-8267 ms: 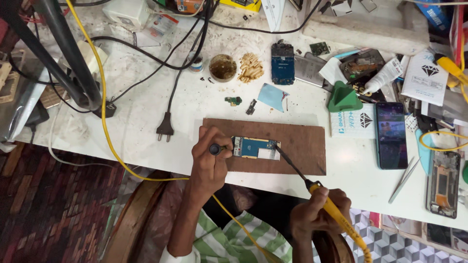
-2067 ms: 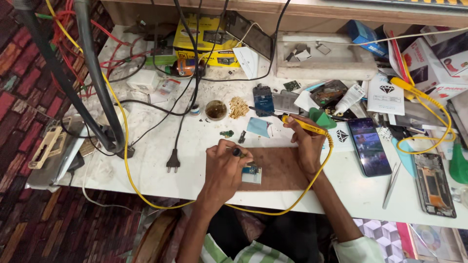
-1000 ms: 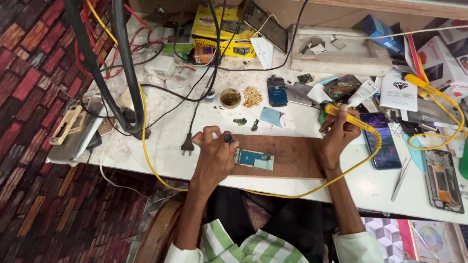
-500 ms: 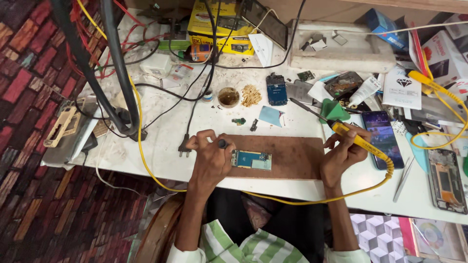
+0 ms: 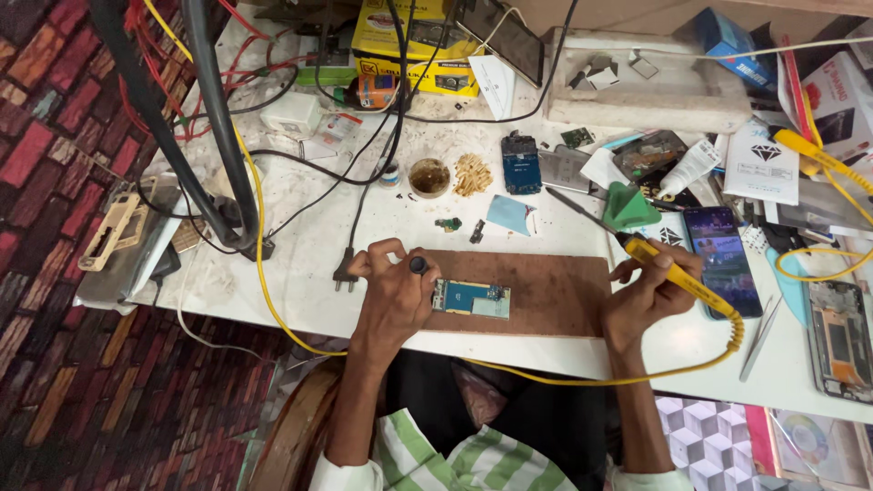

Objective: The person uses a soldering iron and tweezers to work on a small blue circuit board placed on a cork mat. They repeatedly apply heat to specific points on the board while holding it steady, occasionally adjusting the board's position.

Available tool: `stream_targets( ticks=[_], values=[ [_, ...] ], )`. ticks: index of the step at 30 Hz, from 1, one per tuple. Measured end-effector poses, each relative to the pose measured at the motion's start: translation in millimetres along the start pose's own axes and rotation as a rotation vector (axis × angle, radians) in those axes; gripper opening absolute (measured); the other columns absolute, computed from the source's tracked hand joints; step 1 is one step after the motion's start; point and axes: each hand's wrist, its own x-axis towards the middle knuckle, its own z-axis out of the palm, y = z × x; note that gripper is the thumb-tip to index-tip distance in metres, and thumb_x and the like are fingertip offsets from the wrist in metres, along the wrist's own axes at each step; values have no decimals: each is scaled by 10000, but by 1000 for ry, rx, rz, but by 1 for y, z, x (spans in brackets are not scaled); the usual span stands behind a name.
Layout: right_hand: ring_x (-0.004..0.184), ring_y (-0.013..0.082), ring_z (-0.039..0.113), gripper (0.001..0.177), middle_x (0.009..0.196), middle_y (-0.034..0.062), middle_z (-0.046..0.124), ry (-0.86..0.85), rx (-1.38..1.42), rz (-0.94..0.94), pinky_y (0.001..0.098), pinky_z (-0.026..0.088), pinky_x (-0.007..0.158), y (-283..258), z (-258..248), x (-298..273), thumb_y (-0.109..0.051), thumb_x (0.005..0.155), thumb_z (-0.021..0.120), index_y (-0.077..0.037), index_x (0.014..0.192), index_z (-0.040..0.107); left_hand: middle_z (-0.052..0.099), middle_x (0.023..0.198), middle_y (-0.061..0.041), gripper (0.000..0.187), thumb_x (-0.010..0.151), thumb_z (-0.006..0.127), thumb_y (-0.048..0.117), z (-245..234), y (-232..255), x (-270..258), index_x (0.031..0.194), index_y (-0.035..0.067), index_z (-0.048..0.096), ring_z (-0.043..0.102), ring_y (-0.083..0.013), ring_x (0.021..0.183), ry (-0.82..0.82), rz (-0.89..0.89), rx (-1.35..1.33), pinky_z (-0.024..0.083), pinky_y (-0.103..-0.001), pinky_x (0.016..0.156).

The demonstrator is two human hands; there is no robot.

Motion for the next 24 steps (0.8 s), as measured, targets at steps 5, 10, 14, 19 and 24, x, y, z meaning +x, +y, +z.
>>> stream_targets(
  ticks=[5, 10, 14, 19, 24],
  values=[
    [529, 113, 521, 356, 726, 79, 554, 59, -154, 83, 256, 430, 463, -20, -4, -8, -317, 1183, 457, -22, 985, 467, 682, 900, 38, 80, 961, 601, 81, -4, 0, 0, 934, 122, 538, 461, -276, 1027, -3, -29, -2, 233, -518, 913],
    [443, 75, 394, 375, 644, 19, 410, 163, 61, 178, 224, 329, 410, -43, -8, -42, -283, 1196, 469, -41, 913, 426, 681, 901, 22, 81, 979, 590, 71, -3, -3, 0, 950, 108, 524, 474, -272, 1046, -16, -29, -32, 239, -509, 930],
    [451, 80, 354, 331, 680, 15, 422, 245, 85, 232, 247, 307, 409, -43, -5, -60, -233, 1151, 486, -59, 882, 405, 687, 879, 30, 61, 968, 569, 52, 2, -7, -4, 956, 91, 523, 482, -278, 1065, -1, -11, -31, 236, -507, 936],
    [455, 71, 349, 321, 643, 5, 420, 282, 138, 321, 237, 294, 404, -38, -4, -61, -182, 1130, 502, -64, 843, 420, 721, 884, 16, 74, 1010, 567, 84, 10, -15, -12, 941, 80, 539, 449, -299, 1083, 13, -46, -47, 264, -507, 978],
    [449, 62, 335, 301, 635, -5, 408, 301, 177, 370, 230, 282, 392, -33, -6, -59, -143, 1110, 497, -69, 827, 427, 581, 1010, -129, 172, 1084, 482, 97, 29, -24, -28, 962, 3, 561, 411, -318, 1092, 59, -135, -228, 491, -438, 944]
  ],
)
